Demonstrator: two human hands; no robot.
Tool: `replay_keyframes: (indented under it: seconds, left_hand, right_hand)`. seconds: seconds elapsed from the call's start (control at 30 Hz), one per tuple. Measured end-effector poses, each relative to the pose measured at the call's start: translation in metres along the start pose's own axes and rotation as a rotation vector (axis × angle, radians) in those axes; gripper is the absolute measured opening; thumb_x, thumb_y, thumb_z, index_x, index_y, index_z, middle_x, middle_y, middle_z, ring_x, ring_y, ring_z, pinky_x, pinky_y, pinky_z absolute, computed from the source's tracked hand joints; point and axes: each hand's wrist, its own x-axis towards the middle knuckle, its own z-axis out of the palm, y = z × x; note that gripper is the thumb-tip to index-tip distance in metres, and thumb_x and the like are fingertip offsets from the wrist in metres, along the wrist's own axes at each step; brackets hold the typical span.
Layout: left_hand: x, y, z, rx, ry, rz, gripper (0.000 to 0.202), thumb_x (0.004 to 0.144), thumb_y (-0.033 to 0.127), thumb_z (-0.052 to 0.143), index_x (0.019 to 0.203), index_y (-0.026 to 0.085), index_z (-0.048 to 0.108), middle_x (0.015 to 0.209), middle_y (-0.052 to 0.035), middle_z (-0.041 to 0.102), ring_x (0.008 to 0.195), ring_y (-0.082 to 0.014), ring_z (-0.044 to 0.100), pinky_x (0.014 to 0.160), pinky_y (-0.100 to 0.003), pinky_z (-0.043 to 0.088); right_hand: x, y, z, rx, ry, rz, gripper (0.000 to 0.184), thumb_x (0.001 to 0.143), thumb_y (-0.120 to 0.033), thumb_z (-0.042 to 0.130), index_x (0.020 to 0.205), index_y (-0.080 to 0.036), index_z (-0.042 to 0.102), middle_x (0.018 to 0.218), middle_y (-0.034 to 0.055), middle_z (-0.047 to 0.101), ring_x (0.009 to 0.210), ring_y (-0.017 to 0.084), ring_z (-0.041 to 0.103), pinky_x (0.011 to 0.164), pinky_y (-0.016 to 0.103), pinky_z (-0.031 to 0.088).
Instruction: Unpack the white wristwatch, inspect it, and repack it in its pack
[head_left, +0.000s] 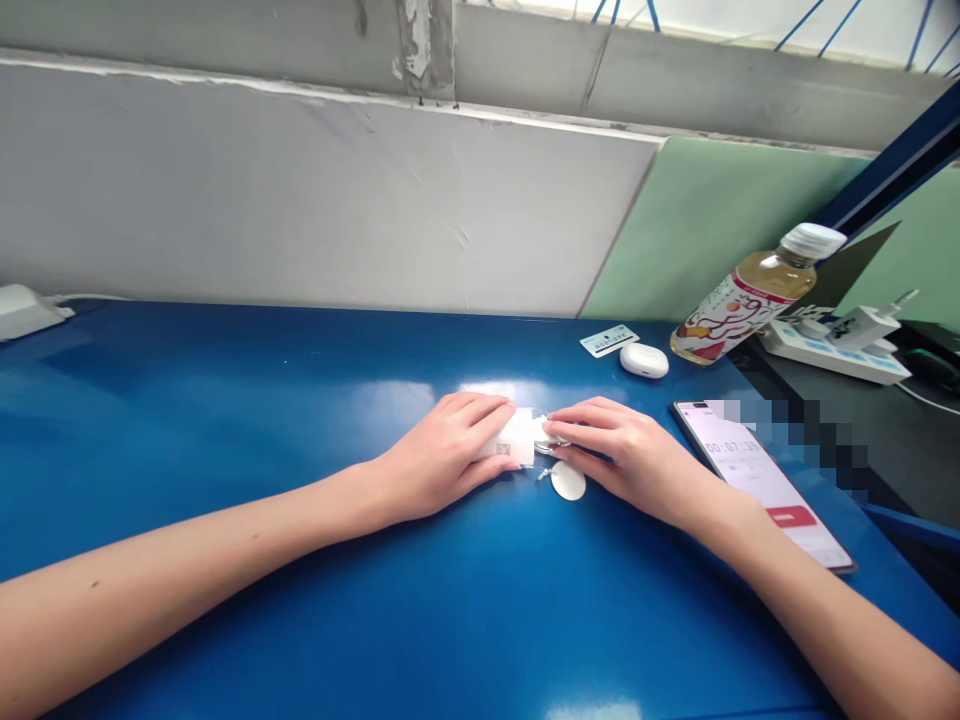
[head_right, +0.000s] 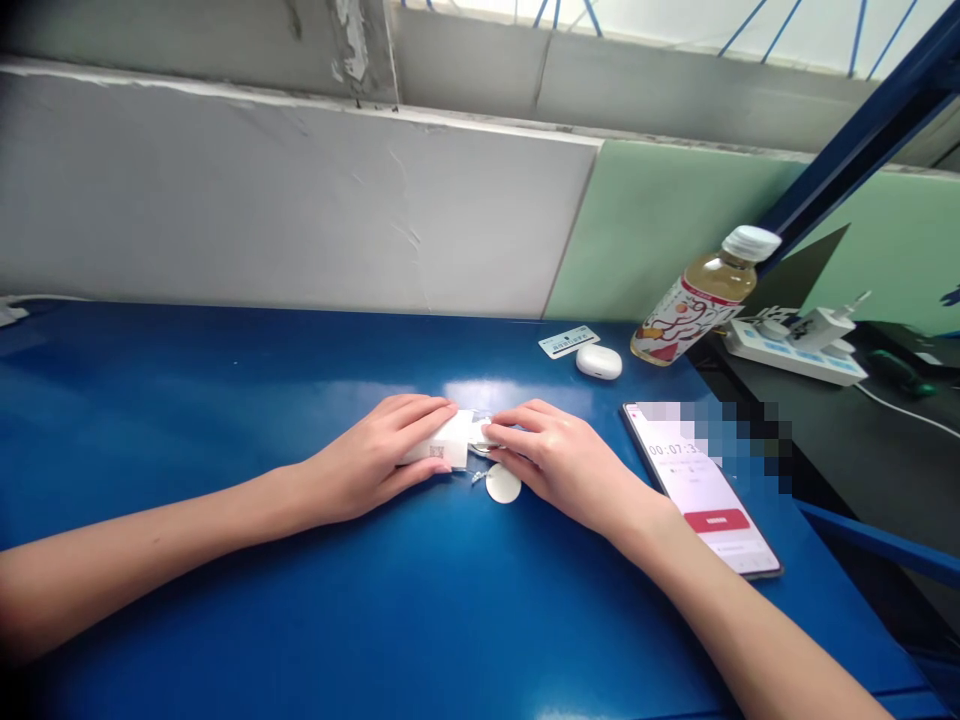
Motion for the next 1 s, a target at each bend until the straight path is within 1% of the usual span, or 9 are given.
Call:
replay_keyframes:
  seconds: [0.2, 0.3, 0.43, 0.53, 0.6, 0.7, 0.83, 0.9, 1.0]
  left_hand:
    - [0.0, -0.001, 0.001, 0.018, 0.012, 0.008, 0.047, 0.101, 0.042, 0.046, 0.134, 0.009, 0.052, 0.127, -0.0202, 0.062, 0.119, -0.0325, 0.057, 0.099, -0.049, 0.048]
    - [0.0, -0.001, 0.001, 0.029, 0.0, 0.003, 0.047, 0.102, 0.043, 0.046, 0.134, 0.01, 0.052, 0.128, -0.0195, 0.062, 0.118, -0.0322, 0.057, 0.102, -0.051, 0.045]
    - [0.0, -0.001, 0.001, 0.029, -0.001, -0.004, 0.047, 0.101, 0.044, 0.046, 0.134, 0.011, 0.052, 0.128, -0.0193, 0.062, 0.119, -0.0321, 0.057, 0.102, -0.051, 0.044]
    - [0.0, 0.0, 0.0, 0.029, 0.004, -0.005, 0.047, 0.101, 0.044, 0.047, 0.134, 0.011, 0.051, 0.129, -0.0194, 0.061, 0.12, -0.0325, 0.056, 0.1, -0.049, 0.047]
    - [0.0, 0.0, 0.0, 0.032, 0.0, -0.003, 0.046, 0.102, 0.043, 0.046, 0.134, 0.01, 0.052, 0.129, -0.0198, 0.061, 0.12, -0.0324, 0.056, 0.099, -0.048, 0.048]
    - [0.001, 0.002, 0.0, 0.048, 0.002, 0.001, 0.046, 0.103, 0.043, 0.043, 0.132, 0.009, 0.052, 0.128, -0.0195, 0.061, 0.119, -0.032, 0.057, 0.098, -0.048, 0.049]
    - [0.002, 0.003, 0.0, 0.108, -0.054, 0.012, 0.05, 0.103, 0.044, 0.041, 0.133, 0.006, 0.052, 0.13, -0.0211, 0.06, 0.119, -0.0335, 0.057, 0.1, -0.048, 0.048]
    - [0.003, 0.005, -0.001, 0.153, -0.113, 0.014, 0.053, 0.103, 0.044, 0.04, 0.135, 0.003, 0.05, 0.135, -0.0224, 0.058, 0.124, -0.035, 0.054, 0.105, -0.05, 0.044]
    - [0.002, 0.008, -0.003, 0.2, -0.205, -0.014, 0.057, 0.103, 0.044, 0.04, 0.143, 0.004, 0.044, 0.146, -0.0228, 0.049, 0.136, -0.0359, 0.045, 0.114, -0.052, 0.033]
  right_hand:
    - [0.001, -0.004, -0.003, -0.02, -0.057, -0.007, 0.028, 0.097, -0.021, 0.052, 0.122, -0.021, 0.065, 0.12, 0.0107, 0.07, 0.109, 0.025, 0.065, 0.089, 0.041, 0.057]
    - [0.0, -0.001, -0.007, -0.068, -0.03, 0.015, 0.027, 0.096, -0.023, 0.053, 0.119, -0.018, 0.065, 0.114, 0.0112, 0.072, 0.106, 0.026, 0.065, 0.089, 0.042, 0.056]
    - [-0.001, -0.001, -0.008, -0.085, -0.026, 0.043, 0.029, 0.098, -0.024, 0.048, 0.122, -0.015, 0.063, 0.105, 0.0113, 0.075, 0.096, 0.025, 0.069, 0.083, 0.04, 0.058]
    - [-0.002, -0.006, -0.005, -0.067, -0.053, 0.006, 0.033, 0.098, -0.021, 0.044, 0.127, -0.013, 0.059, 0.109, 0.013, 0.074, 0.101, 0.025, 0.069, 0.084, 0.04, 0.058]
    - [-0.002, -0.009, -0.004, -0.064, -0.063, -0.008, 0.039, 0.098, -0.02, 0.043, 0.135, -0.01, 0.052, 0.117, 0.0153, 0.072, 0.108, 0.027, 0.067, 0.088, 0.042, 0.058]
    - [-0.002, -0.016, -0.004, -0.053, -0.104, -0.024, 0.053, 0.097, -0.02, 0.044, 0.148, -0.007, 0.036, 0.129, 0.0184, 0.066, 0.118, 0.028, 0.062, 0.094, 0.044, 0.056]
    - [-0.002, -0.025, -0.008, -0.005, -0.206, -0.033, 0.07, 0.097, -0.023, 0.045, 0.157, -0.007, 0.012, 0.146, 0.02, 0.052, 0.136, 0.028, 0.048, 0.103, 0.043, 0.051]
    - [-0.003, -0.027, -0.008, 0.001, -0.235, -0.03, 0.075, 0.097, -0.027, 0.047, 0.157, -0.007, 0.007, 0.151, 0.0197, 0.046, 0.14, 0.028, 0.042, 0.107, 0.044, 0.048]
    - [-0.004, -0.028, -0.005, -0.015, -0.234, -0.034, 0.08, 0.095, -0.033, 0.051, 0.158, -0.008, 0.007, 0.15, 0.0184, 0.048, 0.143, 0.03, 0.038, 0.109, 0.046, 0.046]
